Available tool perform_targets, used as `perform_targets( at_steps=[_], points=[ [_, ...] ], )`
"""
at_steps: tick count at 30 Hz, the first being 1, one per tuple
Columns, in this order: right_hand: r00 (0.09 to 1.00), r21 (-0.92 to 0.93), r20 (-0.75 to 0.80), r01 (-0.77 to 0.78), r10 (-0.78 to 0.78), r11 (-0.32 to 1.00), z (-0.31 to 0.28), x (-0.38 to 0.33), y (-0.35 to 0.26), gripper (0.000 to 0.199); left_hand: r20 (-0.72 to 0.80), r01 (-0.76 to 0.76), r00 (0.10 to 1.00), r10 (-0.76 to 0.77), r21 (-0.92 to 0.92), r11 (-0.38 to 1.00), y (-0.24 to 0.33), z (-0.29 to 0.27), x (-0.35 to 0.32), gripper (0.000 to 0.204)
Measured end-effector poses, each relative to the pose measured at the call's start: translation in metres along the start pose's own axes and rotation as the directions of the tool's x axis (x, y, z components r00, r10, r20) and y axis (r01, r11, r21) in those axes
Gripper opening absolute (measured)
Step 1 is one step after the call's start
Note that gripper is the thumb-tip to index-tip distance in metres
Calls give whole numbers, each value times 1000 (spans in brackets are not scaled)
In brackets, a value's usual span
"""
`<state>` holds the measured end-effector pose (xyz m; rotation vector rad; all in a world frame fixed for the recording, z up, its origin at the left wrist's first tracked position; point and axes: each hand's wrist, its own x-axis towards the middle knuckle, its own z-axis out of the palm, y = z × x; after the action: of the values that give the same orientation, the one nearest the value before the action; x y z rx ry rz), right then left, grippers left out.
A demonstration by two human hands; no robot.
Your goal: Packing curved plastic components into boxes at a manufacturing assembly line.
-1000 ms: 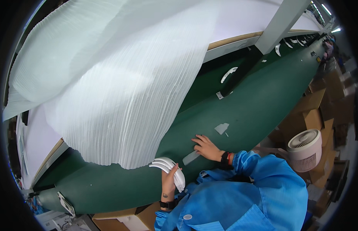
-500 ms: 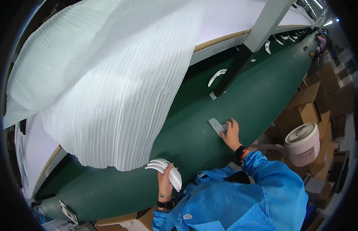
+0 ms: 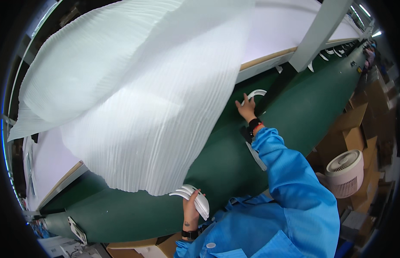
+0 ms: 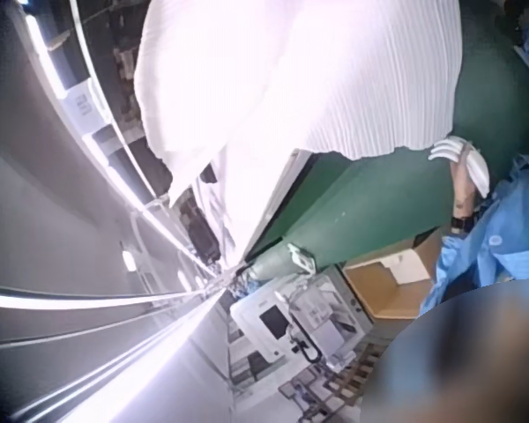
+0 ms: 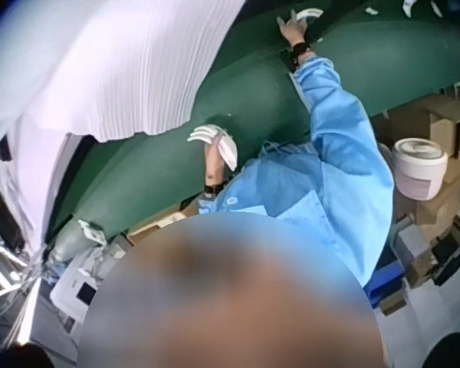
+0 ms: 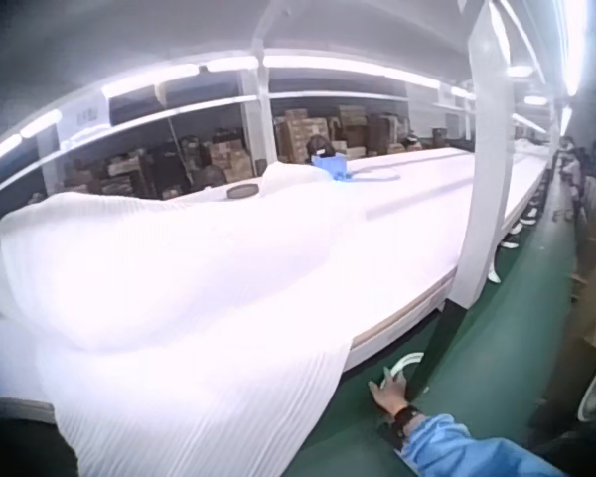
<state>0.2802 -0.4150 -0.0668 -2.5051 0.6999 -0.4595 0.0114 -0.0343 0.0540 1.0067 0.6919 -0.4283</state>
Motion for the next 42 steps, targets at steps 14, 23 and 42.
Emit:
perform_targets(
  at_steps=[14, 23, 42],
  points=[
    [990, 164, -87, 128, -115, 978, 11, -6, -37, 22, -71, 4, 997, -5, -9, 1000, -8, -13, 6, 39],
    [986, 123, -57, -152, 160, 981, 33, 25, -4, 50, -67, 28, 997, -26, 24, 999, -7, 1, 0, 34],
    [789, 544, 578, -183, -208, 819, 2, -78, -49, 29, 33, -66, 997, 65, 45, 997, 2, -5, 6, 38]
  ],
)
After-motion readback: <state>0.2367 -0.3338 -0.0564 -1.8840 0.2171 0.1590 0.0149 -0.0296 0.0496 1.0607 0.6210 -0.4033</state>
